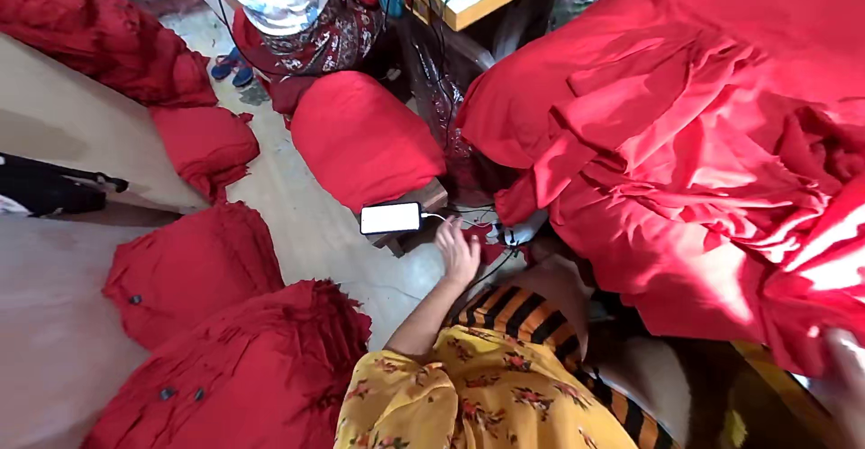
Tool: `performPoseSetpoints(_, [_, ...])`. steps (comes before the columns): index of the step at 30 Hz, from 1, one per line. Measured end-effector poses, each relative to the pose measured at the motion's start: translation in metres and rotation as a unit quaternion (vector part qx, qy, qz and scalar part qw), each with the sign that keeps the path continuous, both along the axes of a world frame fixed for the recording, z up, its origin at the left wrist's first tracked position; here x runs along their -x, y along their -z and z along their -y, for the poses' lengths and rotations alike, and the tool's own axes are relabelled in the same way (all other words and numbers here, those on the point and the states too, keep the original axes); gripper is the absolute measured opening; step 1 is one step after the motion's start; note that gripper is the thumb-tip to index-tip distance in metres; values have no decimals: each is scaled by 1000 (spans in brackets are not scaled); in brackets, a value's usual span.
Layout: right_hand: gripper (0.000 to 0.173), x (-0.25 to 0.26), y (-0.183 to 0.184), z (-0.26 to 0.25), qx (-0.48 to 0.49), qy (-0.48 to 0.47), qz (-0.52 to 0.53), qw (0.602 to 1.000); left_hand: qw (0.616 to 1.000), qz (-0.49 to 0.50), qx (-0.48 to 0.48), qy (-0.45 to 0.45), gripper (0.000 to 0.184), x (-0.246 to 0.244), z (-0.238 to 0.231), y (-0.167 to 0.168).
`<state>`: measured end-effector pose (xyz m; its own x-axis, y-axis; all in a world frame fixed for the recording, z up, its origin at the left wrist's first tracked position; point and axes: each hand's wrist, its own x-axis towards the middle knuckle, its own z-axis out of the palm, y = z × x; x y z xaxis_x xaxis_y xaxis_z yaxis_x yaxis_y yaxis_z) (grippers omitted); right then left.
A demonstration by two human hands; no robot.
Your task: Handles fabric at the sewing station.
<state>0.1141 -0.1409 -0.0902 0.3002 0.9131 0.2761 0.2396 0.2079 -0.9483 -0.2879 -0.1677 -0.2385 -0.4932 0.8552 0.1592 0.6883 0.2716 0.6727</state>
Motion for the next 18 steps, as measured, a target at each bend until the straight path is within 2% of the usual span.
performPoseSetpoints(3, [22,1,7,-2,-2,-13,4,1000,987,-51,115,-103,56,28,3,18])
performPoseSetpoints(9, [21,-2,7,2,-14,-8,-35,999,961,-64,161,-216,55,48,-11,26])
performPoseSetpoints(14, [19,-9,14,5,-22,-3,9,1000,955,-102,180,-212,53,58,-15,33])
performPoseSetpoints(18, [20,-5,10,5,-7,10,-5,1000,954,-105,188,-209,52,63,-16,33])
